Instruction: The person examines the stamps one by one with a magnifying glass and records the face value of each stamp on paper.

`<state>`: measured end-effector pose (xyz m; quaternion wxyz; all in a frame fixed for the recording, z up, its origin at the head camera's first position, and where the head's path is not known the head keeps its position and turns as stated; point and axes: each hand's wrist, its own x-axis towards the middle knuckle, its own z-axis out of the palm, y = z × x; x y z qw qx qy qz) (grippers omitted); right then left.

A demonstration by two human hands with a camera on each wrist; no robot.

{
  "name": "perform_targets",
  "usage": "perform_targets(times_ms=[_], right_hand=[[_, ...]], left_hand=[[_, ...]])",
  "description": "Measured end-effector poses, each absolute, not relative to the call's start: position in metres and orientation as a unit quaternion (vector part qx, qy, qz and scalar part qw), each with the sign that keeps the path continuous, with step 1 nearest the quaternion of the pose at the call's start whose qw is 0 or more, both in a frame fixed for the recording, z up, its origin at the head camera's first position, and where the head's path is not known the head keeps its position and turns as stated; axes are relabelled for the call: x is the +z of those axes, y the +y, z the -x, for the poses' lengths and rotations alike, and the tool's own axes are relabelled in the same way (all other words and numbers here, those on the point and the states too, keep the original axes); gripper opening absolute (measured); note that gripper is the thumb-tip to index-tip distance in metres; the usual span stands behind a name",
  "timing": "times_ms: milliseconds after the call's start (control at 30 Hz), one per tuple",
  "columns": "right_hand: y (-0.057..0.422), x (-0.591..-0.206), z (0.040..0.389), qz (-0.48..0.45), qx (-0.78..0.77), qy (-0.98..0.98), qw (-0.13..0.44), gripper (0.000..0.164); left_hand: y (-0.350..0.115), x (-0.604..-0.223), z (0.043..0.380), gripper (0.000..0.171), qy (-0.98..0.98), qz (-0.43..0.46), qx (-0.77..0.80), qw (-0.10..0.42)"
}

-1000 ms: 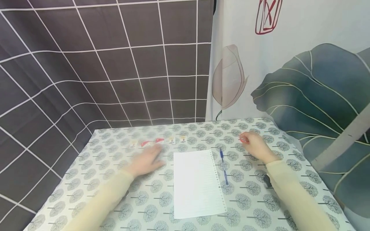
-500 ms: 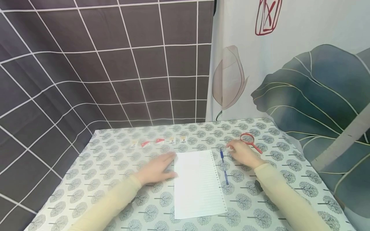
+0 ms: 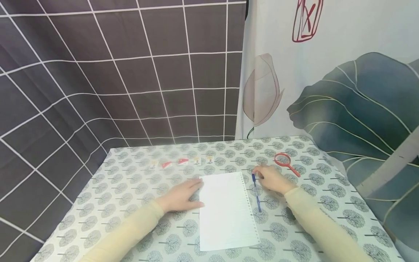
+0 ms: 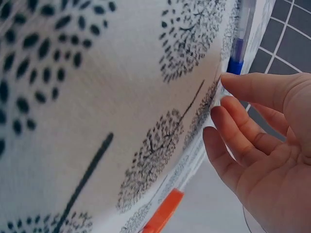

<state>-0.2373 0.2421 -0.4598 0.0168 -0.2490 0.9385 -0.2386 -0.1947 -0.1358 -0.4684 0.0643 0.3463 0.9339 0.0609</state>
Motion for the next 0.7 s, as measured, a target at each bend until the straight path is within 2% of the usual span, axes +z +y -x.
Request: perform_targets(times_ms=[300, 533, 700], right_hand=[[0.2428, -0.4627, 0.2417, 0.282, -0.227, 0.932, 0.024, 0.036], [0.2424, -0.4598, 0.2442, 0.297, -0.210, 0.931, 0.024, 0.035], [0.2415, -0.4578, 0.2429, 0.295, -0.203, 0.933, 0.024, 0.033]], left_hand=[[-0.1327, -0.4732, 0.1960, 0.095, 0.938, -0.332, 0.056, 0.085], [-0.1337, -0.4730, 0.2020, 0.097, 0.943, -0.317, 0.075, 0.062], [-0.1333, -0.4726, 0.2019, 0.097, 0.947, -0.305, 0.080, 0.064]])
